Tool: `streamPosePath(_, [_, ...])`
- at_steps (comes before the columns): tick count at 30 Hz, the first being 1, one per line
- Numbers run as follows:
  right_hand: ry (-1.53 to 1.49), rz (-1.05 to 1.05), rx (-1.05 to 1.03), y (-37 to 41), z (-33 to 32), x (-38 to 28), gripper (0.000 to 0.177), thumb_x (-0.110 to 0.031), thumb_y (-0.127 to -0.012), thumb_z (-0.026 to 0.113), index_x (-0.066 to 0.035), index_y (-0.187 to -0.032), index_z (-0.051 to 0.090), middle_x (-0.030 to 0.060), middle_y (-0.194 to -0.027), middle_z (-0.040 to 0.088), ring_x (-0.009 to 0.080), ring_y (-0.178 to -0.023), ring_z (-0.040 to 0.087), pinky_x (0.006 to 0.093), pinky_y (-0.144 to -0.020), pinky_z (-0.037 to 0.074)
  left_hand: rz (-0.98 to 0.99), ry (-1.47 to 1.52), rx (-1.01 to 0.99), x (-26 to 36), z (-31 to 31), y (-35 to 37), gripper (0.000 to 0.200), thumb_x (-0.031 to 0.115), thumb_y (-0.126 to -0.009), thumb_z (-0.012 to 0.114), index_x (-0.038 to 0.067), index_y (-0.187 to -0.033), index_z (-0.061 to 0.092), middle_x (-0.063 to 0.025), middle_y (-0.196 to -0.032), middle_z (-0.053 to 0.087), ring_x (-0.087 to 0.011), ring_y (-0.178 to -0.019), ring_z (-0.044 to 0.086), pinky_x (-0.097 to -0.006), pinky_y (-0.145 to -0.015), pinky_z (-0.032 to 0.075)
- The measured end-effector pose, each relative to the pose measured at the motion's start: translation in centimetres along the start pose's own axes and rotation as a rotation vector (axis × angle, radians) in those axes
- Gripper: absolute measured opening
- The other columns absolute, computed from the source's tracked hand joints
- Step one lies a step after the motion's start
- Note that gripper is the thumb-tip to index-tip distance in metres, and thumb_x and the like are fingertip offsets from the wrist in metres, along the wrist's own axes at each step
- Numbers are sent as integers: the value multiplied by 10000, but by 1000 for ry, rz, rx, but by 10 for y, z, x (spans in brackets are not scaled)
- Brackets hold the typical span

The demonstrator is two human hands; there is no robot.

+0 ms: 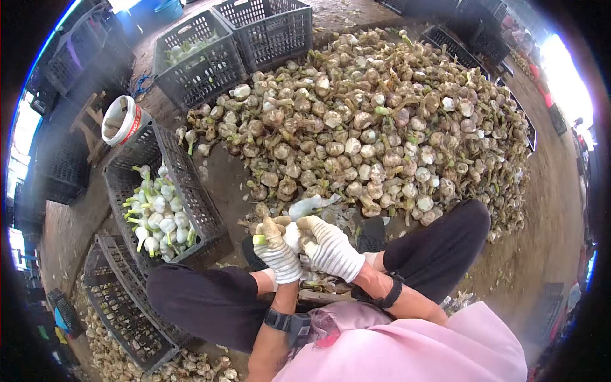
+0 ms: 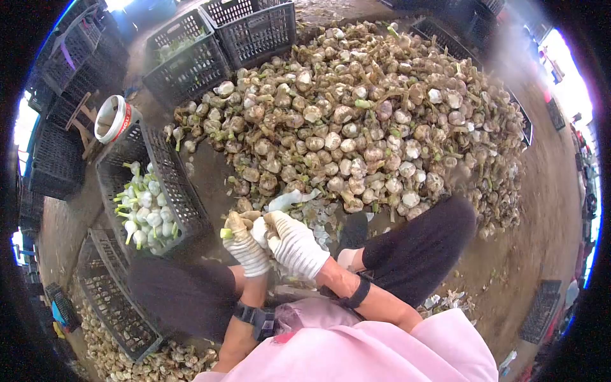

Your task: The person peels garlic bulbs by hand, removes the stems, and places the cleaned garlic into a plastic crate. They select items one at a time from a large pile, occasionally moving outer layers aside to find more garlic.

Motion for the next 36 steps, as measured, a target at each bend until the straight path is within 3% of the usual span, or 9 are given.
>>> streamPosePath(5, [-141, -127, 65, -1, -7, 9, 353, -53, -776, 506, -28, -1127, 530, 228, -828, 612, 358, -770, 616, 380, -703, 486, 102, -108, -155, 16, 7, 4, 374, 252, -946, 476, 14, -659, 499, -122, -699, 626, -142, -605, 551, -269, -576, 444])
streamPosePath(9, [-426, 83, -40, -1, -6, 20, 394, 16, -752, 559, 10, -1144, 525, 97, -921, 646, 146, -804, 621, 260, -724, 494, 80, -133, -203, 14, 11, 8, 386, 283, -937, 489, 6, -676, 552, -68, -672, 603, -102, -580, 502, -267, -532, 402])
streamPosePath(16, [-1098, 730, -9, -19, 2, 102, 436, -304, -879, 556, -39, -1214, 472, 121, -1110, 599, 272, -947, 599, 414, -762, 475, -668, 685, 56, -27, 9, 1, 460, 489, -865, 575, 70, -675, 569, -90, -674, 611, -232, -618, 600, -332, -575, 520])
streamPosePath(19, [-1090, 704, 120, -21, 9, 49, 391, -305, -875, 578, -59, -1171, 511, 119, -1070, 622, 265, -899, 623, 388, -708, 494, -487, 503, -67, -31, 5, 2, 355, 372, -909, 567, 67, -727, 586, -65, -686, 600, -209, -628, 587, -294, -604, 496])
streamPosePath(21, [-317, 71, 442, -32, 38, 50, 307, -308, -906, 558, -27, -1025, 588, 68, -919, 631, 142, -731, 570, 311, -596, 458, 178, -158, -23, 6, 15, 19, 231, 254, -912, 570, 71, -773, 588, -42, -736, 596, -179, -632, 560, -261, -574, 469])
streamPosePath(23, [-838, 423, 410, -46, 41, 58, 273, -289, -907, 565, -23, -954, 604, 57, -809, 622, 148, -658, 559, 308, -568, 459, 684, -432, -145, 18, 22, 22, 251, 182, -947, 499, 6, -793, 588, -12, -705, 568, -79, -634, 490, -248, -580, 409])
streamPosePath(29, [-1297, 759, 444, -46, 52, 75, 325, -279, -937, 492, -33, -750, 595, 64, -648, 602, 218, -495, 450, 358, -512, 396, 95, -247, -74, 0, 7, 5, 491, 428, -931, 484, 20, -683, 599, -89, -636, 616, -146, -526, 538, -279, -539, 444])
streamPosePath(33, [-424, 16, 438, -72, 38, 77, 235, -194, -912, 501, 0, -816, 592, 95, -633, 552, 180, -584, 480, 332, -559, 405, -511, 424, 78, -33, -7, -9, 488, 464, -893, 539, 84, -588, 541, -110, -655, 631, -247, -553, 595, -390, -572, 535])
streamPosePath(36, [-581, 320, 147, -70, 13, 77, 295, -292, -911, 529, -8, -864, 595, 59, -702, 605, 168, -638, 544, 335, -598, 439, -619, 677, 72, -25, -6, -9, 471, 510, -861, 562, 106, -623, 511, -121, -671, 628, -275, -595, 609, -407, -561, 545])
Point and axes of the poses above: each hand's wrist, its own y-axis away from the middle knuckle, its own z-axis out of the palm, x = y × z, the point moved 4 cm from there along -y, towards the middle knuckle
